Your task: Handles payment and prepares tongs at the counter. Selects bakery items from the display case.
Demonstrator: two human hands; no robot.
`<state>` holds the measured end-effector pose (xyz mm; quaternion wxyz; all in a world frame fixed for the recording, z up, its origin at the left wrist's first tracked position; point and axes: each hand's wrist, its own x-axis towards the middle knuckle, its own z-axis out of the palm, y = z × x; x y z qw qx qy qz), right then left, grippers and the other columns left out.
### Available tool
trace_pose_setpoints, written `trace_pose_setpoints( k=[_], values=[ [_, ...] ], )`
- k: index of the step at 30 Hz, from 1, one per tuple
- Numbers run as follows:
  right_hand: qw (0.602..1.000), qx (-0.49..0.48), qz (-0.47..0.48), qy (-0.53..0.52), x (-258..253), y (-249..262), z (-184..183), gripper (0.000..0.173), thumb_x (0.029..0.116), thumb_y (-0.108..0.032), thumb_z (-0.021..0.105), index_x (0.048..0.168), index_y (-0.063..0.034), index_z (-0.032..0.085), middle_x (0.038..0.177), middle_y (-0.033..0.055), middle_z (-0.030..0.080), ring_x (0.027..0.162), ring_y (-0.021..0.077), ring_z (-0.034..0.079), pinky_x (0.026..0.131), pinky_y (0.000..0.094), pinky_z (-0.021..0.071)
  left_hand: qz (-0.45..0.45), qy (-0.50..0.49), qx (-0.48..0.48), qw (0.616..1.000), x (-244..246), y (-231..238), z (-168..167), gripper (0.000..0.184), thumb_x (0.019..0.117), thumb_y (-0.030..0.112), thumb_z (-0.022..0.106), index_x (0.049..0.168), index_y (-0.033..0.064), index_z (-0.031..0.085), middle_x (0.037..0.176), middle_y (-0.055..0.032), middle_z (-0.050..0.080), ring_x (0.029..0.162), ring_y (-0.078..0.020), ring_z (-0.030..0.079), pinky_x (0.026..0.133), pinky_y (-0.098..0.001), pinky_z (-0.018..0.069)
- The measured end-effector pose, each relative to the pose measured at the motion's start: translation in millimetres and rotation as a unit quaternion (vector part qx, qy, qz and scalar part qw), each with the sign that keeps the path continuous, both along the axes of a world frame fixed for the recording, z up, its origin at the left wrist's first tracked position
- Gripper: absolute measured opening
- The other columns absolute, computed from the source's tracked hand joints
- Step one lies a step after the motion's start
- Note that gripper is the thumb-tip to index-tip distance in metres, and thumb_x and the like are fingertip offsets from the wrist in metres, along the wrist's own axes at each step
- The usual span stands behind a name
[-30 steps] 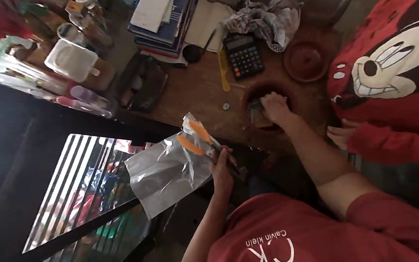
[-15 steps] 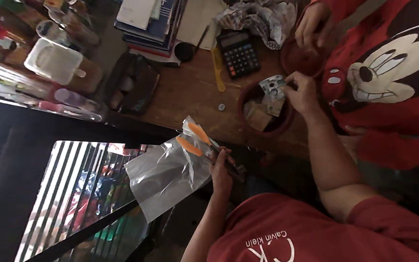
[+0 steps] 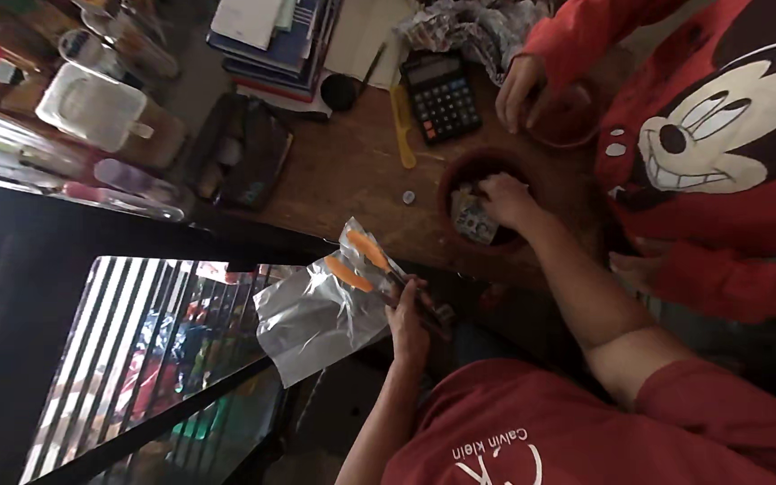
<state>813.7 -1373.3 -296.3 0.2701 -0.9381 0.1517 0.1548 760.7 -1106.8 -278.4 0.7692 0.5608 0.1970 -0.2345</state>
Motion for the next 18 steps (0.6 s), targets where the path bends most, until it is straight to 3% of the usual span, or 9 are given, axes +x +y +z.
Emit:
trace_pose_setpoints(
  k=[3,6,9,11,14,18],
  values=[
    [0.995,0.070,-0.020,-0.071,-7.1,-9.9,10.8,0.023,0.1023,-0.012,0.060,0.115,0.0045,0.070,0.118,0.0249,0.067,0.114,0.0408,0.064,0.102,0.0576,0.0483,0.007,-0.002,-0.007,1.000,0.4,-0.2,-2.0,0.019,0.1075,0.004,0.037,0.110,-0.0022,0.055,0.083,-0.0060,0.068,0.055,-0.0075,0.060,0.053,-0.0202,0.0540],
    [0.973,0.089,-0.121,-0.176,-18.5,-13.2,27.5,0.023,0.1038,-0.011,0.057,0.117,0.0039,0.069,0.120,0.0217,0.068,0.111,0.0313,0.067,0.101,0.0465,0.0516,0.016,-0.013,-0.019,1.000,0.4,-3.9,-3.2,0.017,0.1066,0.003,0.038,0.107,-0.0018,0.054,0.081,-0.0062,0.068,0.055,-0.0075,0.060,0.053,-0.0205,0.0541],
    [0.915,0.176,-0.215,-0.293,-27.0,-16.6,29.5,0.021,0.1007,-0.009,0.061,0.113,0.0056,0.068,0.105,0.0152,0.071,0.090,0.0139,0.068,0.084,0.0291,0.0558,0.006,-0.041,-0.025,0.999,1.1,-8.2,-0.2,0.017,0.1050,0.000,0.037,0.102,-0.0003,0.054,0.079,-0.0054,0.067,0.055,-0.0072,0.059,0.054,-0.0200,0.0537],
    [0.864,0.295,-0.254,-0.319,-34.3,-9.5,34.1,0.015,0.0990,-0.008,0.062,0.108,0.0016,0.068,0.094,0.0036,0.068,0.078,0.0044,0.064,0.071,0.0221,0.0559,-0.002,-0.062,-0.024,0.998,3.0,-12.4,4.8,0.017,0.1040,-0.001,0.039,0.099,0.0006,0.055,0.077,-0.0043,0.066,0.055,-0.0067,0.059,0.055,-0.0194,0.0536],
    [0.805,0.452,-0.270,-0.274,-45.6,20.5,42.7,0.013,0.0997,-0.008,0.061,0.109,-0.0028,0.067,0.091,0.0000,0.071,0.079,0.0078,0.069,0.071,0.0281,0.0612,-0.012,-0.102,-0.039,0.994,8.7,-18.7,10.8,0.019,0.1029,0.001,0.041,0.095,0.0028,0.058,0.073,-0.0033,0.065,0.056,-0.0071,0.059,0.057,-0.0210,0.0541],
    [0.782,0.535,-0.248,-0.202,-53.0,66.8,47.3,0.011,0.0996,-0.004,0.060,0.108,-0.0046,0.068,0.091,-0.0009,0.073,0.080,0.0074,0.070,0.073,0.0273,0.0620,-0.047,-0.161,-0.041,0.985,17.0,-22.4,22.5,0.021,0.1054,0.011,0.044,0.100,0.0083,0.064,0.073,0.0014,0.064,0.059,-0.0050,0.058,0.058,-0.0208,0.0535]
  ],
)
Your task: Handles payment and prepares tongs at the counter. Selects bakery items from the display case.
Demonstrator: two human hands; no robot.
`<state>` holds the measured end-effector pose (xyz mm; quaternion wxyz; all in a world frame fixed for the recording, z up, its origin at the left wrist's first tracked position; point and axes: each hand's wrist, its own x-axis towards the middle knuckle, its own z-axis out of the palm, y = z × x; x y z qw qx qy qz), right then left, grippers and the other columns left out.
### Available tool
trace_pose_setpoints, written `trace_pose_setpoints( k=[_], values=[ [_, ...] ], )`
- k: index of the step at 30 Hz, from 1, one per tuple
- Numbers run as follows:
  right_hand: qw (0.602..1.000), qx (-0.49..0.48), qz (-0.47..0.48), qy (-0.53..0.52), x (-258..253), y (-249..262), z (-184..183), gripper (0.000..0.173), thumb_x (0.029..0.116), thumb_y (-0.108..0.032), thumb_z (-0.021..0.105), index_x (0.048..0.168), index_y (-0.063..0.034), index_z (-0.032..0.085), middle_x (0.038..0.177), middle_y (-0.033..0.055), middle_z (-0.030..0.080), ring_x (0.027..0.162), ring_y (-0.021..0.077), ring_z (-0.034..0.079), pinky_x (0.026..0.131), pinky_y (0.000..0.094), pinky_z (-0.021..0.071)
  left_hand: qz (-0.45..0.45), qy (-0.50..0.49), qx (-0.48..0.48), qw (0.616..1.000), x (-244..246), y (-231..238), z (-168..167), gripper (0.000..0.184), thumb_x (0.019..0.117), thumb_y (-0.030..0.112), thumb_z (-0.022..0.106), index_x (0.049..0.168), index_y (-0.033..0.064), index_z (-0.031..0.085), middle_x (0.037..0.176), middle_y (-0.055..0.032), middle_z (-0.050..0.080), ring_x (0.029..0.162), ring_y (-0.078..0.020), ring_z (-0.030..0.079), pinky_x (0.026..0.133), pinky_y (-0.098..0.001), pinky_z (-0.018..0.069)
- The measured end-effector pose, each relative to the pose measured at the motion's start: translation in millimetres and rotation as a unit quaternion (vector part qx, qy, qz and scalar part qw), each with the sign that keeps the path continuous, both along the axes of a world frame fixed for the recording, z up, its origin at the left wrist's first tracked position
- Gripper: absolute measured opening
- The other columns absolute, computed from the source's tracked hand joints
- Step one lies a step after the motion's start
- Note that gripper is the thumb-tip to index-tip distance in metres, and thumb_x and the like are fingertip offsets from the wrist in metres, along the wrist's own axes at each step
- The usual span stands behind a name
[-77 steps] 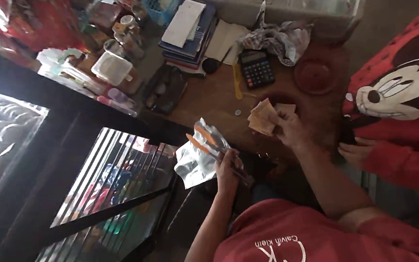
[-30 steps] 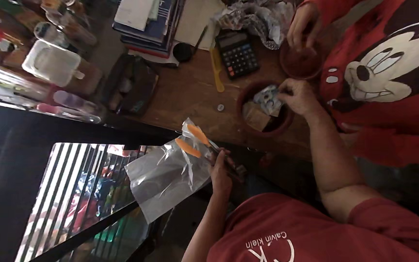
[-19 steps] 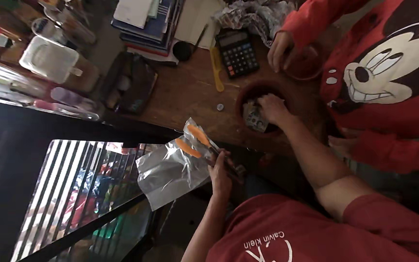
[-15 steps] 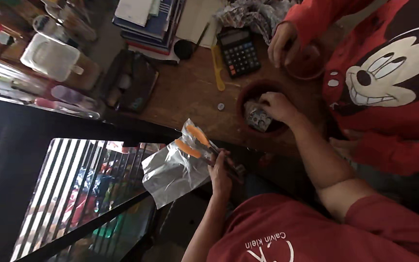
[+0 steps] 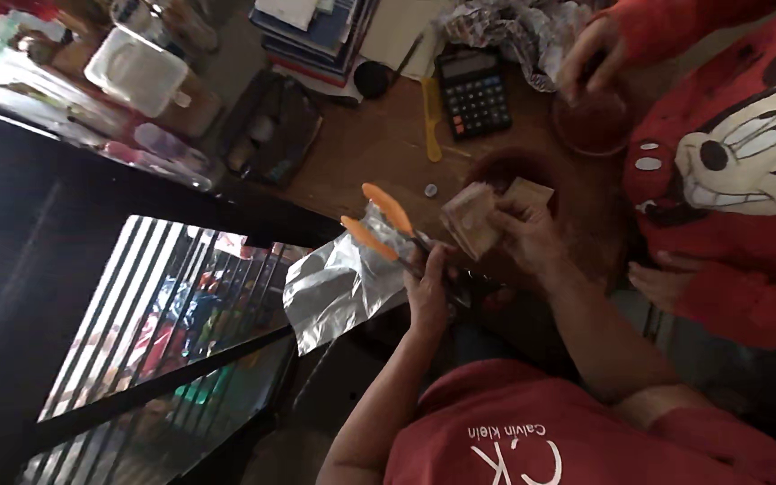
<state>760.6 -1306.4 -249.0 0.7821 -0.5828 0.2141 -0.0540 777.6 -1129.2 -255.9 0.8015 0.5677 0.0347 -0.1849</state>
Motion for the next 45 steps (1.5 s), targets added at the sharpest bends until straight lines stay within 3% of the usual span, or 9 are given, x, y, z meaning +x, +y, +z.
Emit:
trace_pose_setpoints(
  k=[6,17,22,24,27,31,38,42,45],
  values=[
    [0.997,-0.008,0.072,-0.016,1.2,33.7,3.2,0.011,0.1007,-0.006,0.060,0.109,-0.0070,0.066,0.089,-0.0017,0.072,0.076,0.0074,0.070,0.069,0.0281,0.0630,0.025,0.003,0.015,1.000,0.5,13.8,16.4,0.014,0.1024,0.008,0.053,0.109,0.0098,0.065,0.083,0.0027,0.070,0.071,-0.0058,0.067,0.068,-0.0256,0.0594],
    [0.992,-0.013,0.121,-0.039,7.6,79.3,4.1,0.011,0.0987,-0.003,0.061,0.107,-0.0101,0.061,0.087,-0.0038,0.068,0.077,0.0060,0.067,0.075,0.0283,0.0606,0.131,-0.032,0.069,0.989,-0.2,63.3,21.5,0.010,0.0989,0.003,0.056,0.104,0.0027,0.064,0.077,0.0002,0.068,0.067,-0.0069,0.066,0.064,-0.0258,0.0582],
    [0.951,-0.056,0.221,-0.211,6.1,91.5,-6.1,0.016,0.0962,-0.007,0.059,0.092,-0.0132,0.073,0.119,-0.0015,0.070,0.107,0.0098,0.067,0.090,0.0283,0.0586,0.190,-0.048,0.094,0.976,-7.2,99.7,28.1,0.011,0.0977,0.002,0.057,0.106,0.0014,0.064,0.079,0.0001,0.068,0.071,-0.0069,0.067,0.069,-0.0273,0.0594],
    [0.953,-0.086,0.216,-0.192,3.6,101.2,2.1,0.021,0.0975,-0.003,0.051,0.096,-0.0077,0.072,0.109,0.0008,0.072,0.097,0.0112,0.069,0.085,0.0303,0.0600,0.193,-0.049,0.110,0.974,-13.1,114.0,32.0,0.010,0.0977,0.003,0.057,0.105,0.0011,0.064,0.078,0.0009,0.067,0.070,-0.0058,0.067,0.068,-0.0262,0.0591],
    [0.951,-0.178,0.227,-0.107,4.2,125.1,21.6,0.023,0.0996,-0.017,0.055,0.113,-0.0014,0.065,0.097,0.0011,0.069,0.084,0.0051,0.066,0.077,0.0252,0.0586,0.185,-0.053,0.127,0.973,-26.2,131.4,37.7,0.013,0.0977,0.003,0.059,0.107,-0.0055,0.063,0.079,-0.0005,0.065,0.070,-0.0039,0.063,0.068,-0.0230,0.0561],
    [0.911,-0.298,0.255,-0.127,3.6,168.7,30.0,0.024,0.0962,-0.021,0.065,0.100,0.0026,0.067,0.085,0.0029,0.066,0.076,0.0000,0.061,0.072,0.0202,0.0538,0.196,-0.067,0.124,0.970,-45.5,161.4,46.3,0.023,0.0991,0.005,0.059,0.116,-0.0102,0.061,0.089,-0.0057,0.066,0.077,-0.0028,0.062,0.074,-0.0220,0.0545],
    [0.887,-0.288,0.296,-0.206,-16.3,217.2,37.9,0.019,0.0958,-0.008,0.059,0.094,0.0098,0.063,0.080,0.0006,0.063,0.073,-0.0094,0.056,0.071,0.0131,0.0496,0.209,-0.017,0.121,0.970,-82.5,211.6,64.2,0.025,0.1006,0.008,0.060,0.120,-0.0081,0.061,0.097,-0.0100,0.067,0.083,-0.0083,0.064,0.081,-0.0278,0.0554],
    [0.864,-0.331,0.290,-0.245,-29.4,236.8,45.3,0.027,0.1006,-0.008,0.056,0.099,0.0154,0.068,0.089,0.0204,0.070,0.081,0.0089,0.065,0.079,0.0279,0.0543,0.288,0.015,0.129,0.949,-98.4,225.6,76.2,0.024,0.1018,0.008,0.059,0.118,-0.0093,0.058,0.088,-0.0073,0.064,0.075,-0.0059,0.061,0.072,-0.0246,0.0543],
    [0.871,-0.325,0.286,-0.232,-43.9,236.5,48.9,0.026,0.1024,-0.009,0.056,0.108,0.0118,0.070,0.100,0.0208,0.072,0.091,0.0145,0.069,0.087,0.0326,0.0559,0.301,0.048,0.142,0.942,-106.6,229.6,73.1,0.024,0.1043,0.010,0.056,0.120,-0.0077,0.057,0.085,-0.0079,0.063,0.072,-0.0085,0.062,0.069,-0.0269,0.0554]
  ],
)
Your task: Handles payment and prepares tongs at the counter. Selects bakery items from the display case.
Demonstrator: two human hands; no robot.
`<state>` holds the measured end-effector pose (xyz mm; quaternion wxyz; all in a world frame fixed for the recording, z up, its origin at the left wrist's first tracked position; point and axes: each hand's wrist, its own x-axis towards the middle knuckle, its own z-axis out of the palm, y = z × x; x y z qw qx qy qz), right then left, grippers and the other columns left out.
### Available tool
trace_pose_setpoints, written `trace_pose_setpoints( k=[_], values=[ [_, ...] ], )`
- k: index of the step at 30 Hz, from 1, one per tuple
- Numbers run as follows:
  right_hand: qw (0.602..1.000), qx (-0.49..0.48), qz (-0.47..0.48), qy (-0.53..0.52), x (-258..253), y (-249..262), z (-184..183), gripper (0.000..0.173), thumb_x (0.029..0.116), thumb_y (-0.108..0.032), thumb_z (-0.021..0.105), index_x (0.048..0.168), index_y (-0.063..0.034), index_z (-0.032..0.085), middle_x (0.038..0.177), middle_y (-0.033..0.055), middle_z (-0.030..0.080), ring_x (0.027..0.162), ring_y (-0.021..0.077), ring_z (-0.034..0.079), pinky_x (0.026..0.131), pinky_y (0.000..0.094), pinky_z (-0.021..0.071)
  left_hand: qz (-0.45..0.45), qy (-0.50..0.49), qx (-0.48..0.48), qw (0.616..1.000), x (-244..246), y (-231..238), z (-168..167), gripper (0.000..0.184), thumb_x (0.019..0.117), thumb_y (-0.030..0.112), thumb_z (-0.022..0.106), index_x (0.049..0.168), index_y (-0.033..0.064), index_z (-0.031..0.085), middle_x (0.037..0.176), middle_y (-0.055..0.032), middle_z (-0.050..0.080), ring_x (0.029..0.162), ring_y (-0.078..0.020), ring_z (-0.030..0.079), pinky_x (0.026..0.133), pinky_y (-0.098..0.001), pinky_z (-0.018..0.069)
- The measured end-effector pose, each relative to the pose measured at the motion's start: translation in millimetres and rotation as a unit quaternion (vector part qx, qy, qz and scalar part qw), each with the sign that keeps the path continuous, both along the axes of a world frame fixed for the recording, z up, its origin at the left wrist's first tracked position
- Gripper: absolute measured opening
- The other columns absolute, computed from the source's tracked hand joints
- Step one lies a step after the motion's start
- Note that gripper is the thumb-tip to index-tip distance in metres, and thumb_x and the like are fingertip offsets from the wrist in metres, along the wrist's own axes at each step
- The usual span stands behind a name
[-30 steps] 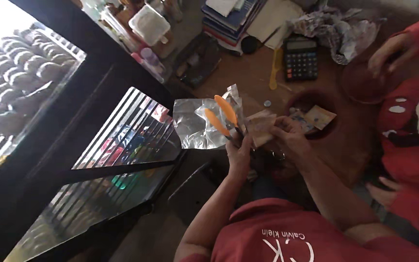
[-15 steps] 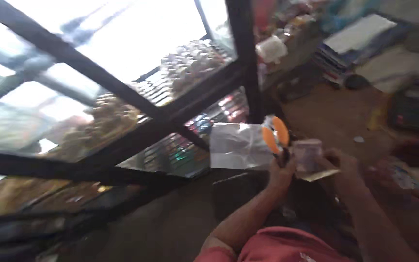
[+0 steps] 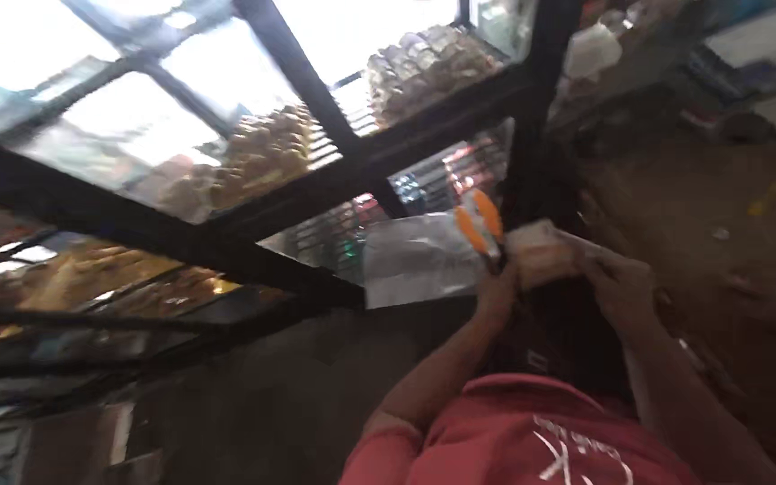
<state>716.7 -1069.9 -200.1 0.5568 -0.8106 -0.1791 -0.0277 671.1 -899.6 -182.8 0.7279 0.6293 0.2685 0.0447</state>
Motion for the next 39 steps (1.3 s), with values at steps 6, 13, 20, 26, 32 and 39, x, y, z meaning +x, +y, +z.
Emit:
trace_pose_setpoints(
  k=[6,13,20,26,32,39],
  values=[
    [0.981,0.195,0.006,0.015,-7.6,-36.7,-17.6,0.025,0.1027,-0.010,0.053,0.121,-0.0011,0.067,0.126,0.0028,0.068,0.088,0.0033,0.066,0.076,0.0236,0.0586,0.011,-0.036,-0.035,0.999,10.0,-16.1,-26.8,0.014,0.1035,0.016,0.057,0.112,0.0049,0.060,0.082,0.0001,0.067,0.070,-0.0072,0.066,0.066,-0.0276,0.0589],
    [0.927,0.196,-0.318,0.009,8.6,-148.6,-10.8,0.018,0.1050,-0.015,0.052,0.109,-0.0026,0.064,0.084,-0.0047,0.066,0.070,0.0039,0.065,0.068,0.0271,0.0605,-0.073,-0.070,-0.056,0.993,37.6,-77.5,-46.3,0.013,0.1022,0.006,0.050,0.109,0.0056,0.061,0.080,0.0019,0.067,0.072,-0.0073,0.067,0.068,-0.0281,0.0600],
    [0.796,0.235,-0.556,-0.040,28.4,-332.6,-84.1,0.025,0.1062,-0.011,0.048,0.121,0.0076,0.054,0.102,0.0097,0.066,0.090,0.0160,0.071,0.085,0.0346,0.0620,-0.150,-0.080,-0.083,0.982,58.4,-149.6,-57.4,0.019,0.0994,-0.002,0.043,0.104,0.0064,0.060,0.078,0.0036,0.069,0.068,-0.0067,0.068,0.064,-0.0266,0.0603],
    [0.795,-0.068,-0.578,0.170,7.7,-369.1,-120.2,0.038,0.1084,-0.017,0.047,0.131,0.0109,0.061,0.131,0.0308,0.062,0.126,0.0378,0.060,0.112,0.0480,0.0421,-0.178,-0.072,-0.062,0.980,72.3,-189.0,-56.7,0.020,0.0987,-0.005,0.045,0.110,0.0059,0.058,0.084,0.0042,0.069,0.075,-0.0051,0.068,0.071,-0.0270,0.0604],
    [0.778,-0.212,-0.590,0.042,-15.1,-357.6,-99.6,0.048,0.1034,-0.013,0.050,0.146,0.0080,0.048,0.147,0.0346,0.047,0.140,0.0478,0.045,0.118,0.0527,0.0357,-0.205,-0.111,-0.037,0.972,78.5,-209.4,-57.9,0.023,0.0937,-0.007,0.051,0.106,0.0093,0.062,0.085,0.0079,0.070,0.077,-0.0023,0.068,0.073,-0.0244,0.0593],
    [0.963,-0.011,-0.269,0.002,-10.8,-245.2,-30.6,0.027,0.0979,-0.015,0.066,0.119,0.0023,0.068,0.120,0.0166,0.066,0.096,0.0155,0.067,0.082,0.0283,0.0584,-0.225,-0.129,-0.015,0.966,73.4,-229.4,-58.6,0.021,0.0914,-0.008,0.054,0.101,0.0081,0.064,0.080,0.0084,0.069,0.072,-0.0011,0.067,0.067,-0.0224,0.0584]
  ],
)
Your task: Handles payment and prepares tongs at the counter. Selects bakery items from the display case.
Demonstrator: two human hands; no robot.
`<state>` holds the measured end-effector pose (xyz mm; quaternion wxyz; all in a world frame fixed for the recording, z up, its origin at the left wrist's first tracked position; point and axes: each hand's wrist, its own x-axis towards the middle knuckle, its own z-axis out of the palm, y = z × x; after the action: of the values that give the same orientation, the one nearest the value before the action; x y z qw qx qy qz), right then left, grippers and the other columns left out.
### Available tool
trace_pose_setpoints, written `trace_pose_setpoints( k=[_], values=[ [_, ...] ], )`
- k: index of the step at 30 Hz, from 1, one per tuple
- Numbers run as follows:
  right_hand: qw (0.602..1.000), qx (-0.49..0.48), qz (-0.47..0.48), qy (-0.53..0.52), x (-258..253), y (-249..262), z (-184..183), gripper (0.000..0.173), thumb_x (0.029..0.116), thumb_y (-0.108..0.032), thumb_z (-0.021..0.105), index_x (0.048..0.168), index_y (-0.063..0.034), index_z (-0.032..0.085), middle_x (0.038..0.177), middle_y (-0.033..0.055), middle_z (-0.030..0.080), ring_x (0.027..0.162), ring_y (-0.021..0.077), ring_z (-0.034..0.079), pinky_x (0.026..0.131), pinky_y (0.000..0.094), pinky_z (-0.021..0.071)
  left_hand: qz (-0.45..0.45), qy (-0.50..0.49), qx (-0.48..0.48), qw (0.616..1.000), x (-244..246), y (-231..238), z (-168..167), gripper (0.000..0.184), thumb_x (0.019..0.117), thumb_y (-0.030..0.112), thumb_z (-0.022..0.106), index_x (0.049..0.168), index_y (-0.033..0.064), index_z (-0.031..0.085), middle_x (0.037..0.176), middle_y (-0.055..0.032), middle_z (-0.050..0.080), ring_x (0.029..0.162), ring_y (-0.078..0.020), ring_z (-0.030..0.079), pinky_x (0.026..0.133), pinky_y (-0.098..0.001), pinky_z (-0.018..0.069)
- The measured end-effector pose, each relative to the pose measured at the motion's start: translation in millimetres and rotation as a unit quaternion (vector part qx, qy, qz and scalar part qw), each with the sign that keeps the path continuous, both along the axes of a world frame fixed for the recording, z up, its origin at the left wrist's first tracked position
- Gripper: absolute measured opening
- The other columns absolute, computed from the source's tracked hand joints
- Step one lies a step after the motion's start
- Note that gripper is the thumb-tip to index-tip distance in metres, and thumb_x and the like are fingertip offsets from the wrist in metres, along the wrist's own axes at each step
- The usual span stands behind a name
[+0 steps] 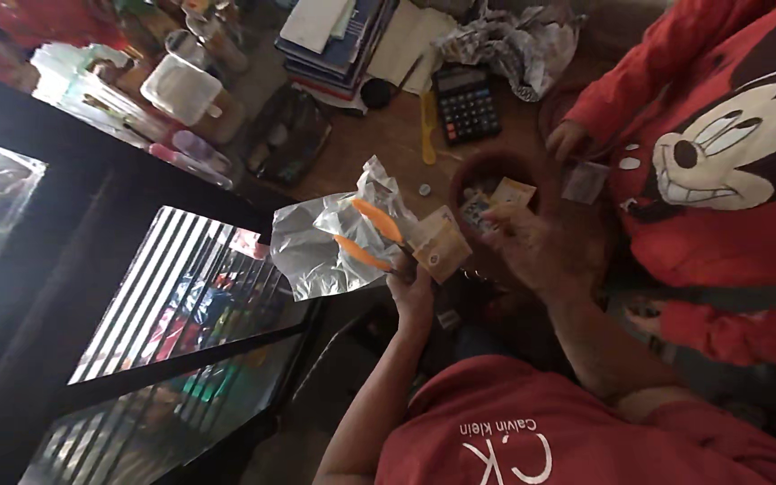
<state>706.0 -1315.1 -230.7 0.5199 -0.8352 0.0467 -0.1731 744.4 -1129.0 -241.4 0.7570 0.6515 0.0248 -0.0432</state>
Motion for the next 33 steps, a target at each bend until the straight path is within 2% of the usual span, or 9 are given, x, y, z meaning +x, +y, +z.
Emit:
trace_pose_setpoints(
  k=[4,8,9,11,13,15,23,28,33],
  values=[
    [0.988,0.076,0.102,-0.087,1.4,32.8,-10.9,0.020,0.0929,-0.008,0.070,0.110,0.0016,0.074,0.130,0.0176,0.060,0.119,0.0181,0.061,0.099,0.0289,0.0543,0.021,-0.009,-0.005,1.000,-6.5,4.9,7.2,0.021,0.0889,-0.007,0.057,0.101,0.0091,0.065,0.082,0.0085,0.070,0.076,-0.0012,0.067,0.071,-0.0233,0.0587],
    [0.971,0.132,0.193,-0.057,-10.0,36.3,-17.0,0.044,0.1037,-0.044,0.053,0.087,-0.0084,0.072,0.147,0.0099,0.054,0.132,0.0160,0.055,0.104,0.0324,0.0516,0.038,-0.014,0.018,0.999,-11.4,21.2,10.8,0.009,0.0979,0.002,0.058,0.101,0.0071,0.064,0.078,0.0070,0.067,0.071,-0.0016,0.065,0.069,-0.0226,0.0573],
    [0.969,0.153,0.189,-0.050,-11.6,37.6,-15.6,0.048,0.1045,-0.046,0.051,0.083,-0.0087,0.072,0.142,0.0073,0.059,0.129,0.0144,0.057,0.103,0.0318,0.0521,0.044,-0.012,0.029,0.999,-13.7,25.6,10.8,0.008,0.0983,0.003,0.058,0.100,0.0071,0.064,0.076,0.0069,0.066,0.070,-0.0016,0.064,0.068,-0.0227,0.0571],
    [0.977,0.166,0.129,-0.026,-12.5,43.5,-8.2,0.029,0.1029,-0.021,0.056,0.089,-0.0001,0.069,0.115,0.0075,0.069,0.104,0.0097,0.066,0.089,0.0275,0.0573,0.044,0.000,0.050,0.998,-21.6,35.4,11.8,0.007,0.0995,0.006,0.057,0.100,0.0063,0.064,0.076,0.0055,0.066,0.070,-0.0030,0.065,0.068,-0.0246,0.0575],
    [0.983,0.156,0.090,0.028,-9.7,52.2,-0.2,0.015,0.0975,-0.012,0.064,0.105,0.0018,0.064,0.096,0.0055,0.068,0.082,0.0062,0.066,0.073,0.0238,0.0581,0.040,0.000,0.050,0.998,-31.4,43.1,12.3,0.007,0.0990,0.006,0.057,0.100,0.0065,0.064,0.076,0.0050,0.066,0.069,-0.0037,0.065,0.067,-0.0250,0.0578],
    [0.981,0.146,0.103,0.069,-9.3,62.3,4.2,0.016,0.0946,-0.011,0.068,0.105,0.0001,0.063,0.088,0.0052,0.064,0.072,0.0065,0.062,0.065,0.0231,0.0551,0.035,-0.019,0.038,0.998,-41.6,49.9,13.2,0.007,0.0978,0.004,0.057,0.097,0.0073,0.063,0.075,0.0059,0.066,0.068,-0.0032,0.065,0.066,-0.0242,0.0578],
    [0.979,0.094,0.180,-0.018,-28.8,93.7,-0.5,0.011,0.0975,-0.006,0.063,0.093,0.0027,0.067,0.087,0.0041,0.064,0.075,-0.0001,0.060,0.069,0.0144,0.0519,0.012,-0.009,0.025,1.000,-73.7,89.3,18.8,0.009,0.0975,0.004,0.061,0.104,0.0060,0.066,0.082,0.0033,0.070,0.074,-0.0056,0.068,0.071,-0.0263,0.0594],
    [0.989,0.112,0.095,-0.022,-49.2,98.2,-5.0,0.011,0.0981,-0.003,0.061,0.097,0.0068,0.067,0.082,0.0050,0.065,0.070,0.0014,0.060,0.067,0.0181,0.0541,0.030,0.035,0.002,0.999,-76.4,85.2,14.6,0.013,0.0994,0.002,0.054,0.104,0.0065,0.065,0.078,0.0021,0.069,0.067,-0.0066,0.066,0.064,-0.0270,0.0591],
    [0.975,0.219,-0.009,-0.020,-67.8,64.6,-10.5,0.013,0.1041,-0.007,0.053,0.110,-0.0018,0.064,0.084,-0.0045,0.068,0.070,0.0025,0.065,0.068,0.0229,0.0597,0.017,0.057,-0.018,0.998,-59.8,59.1,6.8,0.013,0.1001,0.004,0.055,0.106,0.0077,0.065,0.083,0.0038,0.070,0.073,-0.0056,0.068,0.069,-0.0268,0.0600]
  ],
)
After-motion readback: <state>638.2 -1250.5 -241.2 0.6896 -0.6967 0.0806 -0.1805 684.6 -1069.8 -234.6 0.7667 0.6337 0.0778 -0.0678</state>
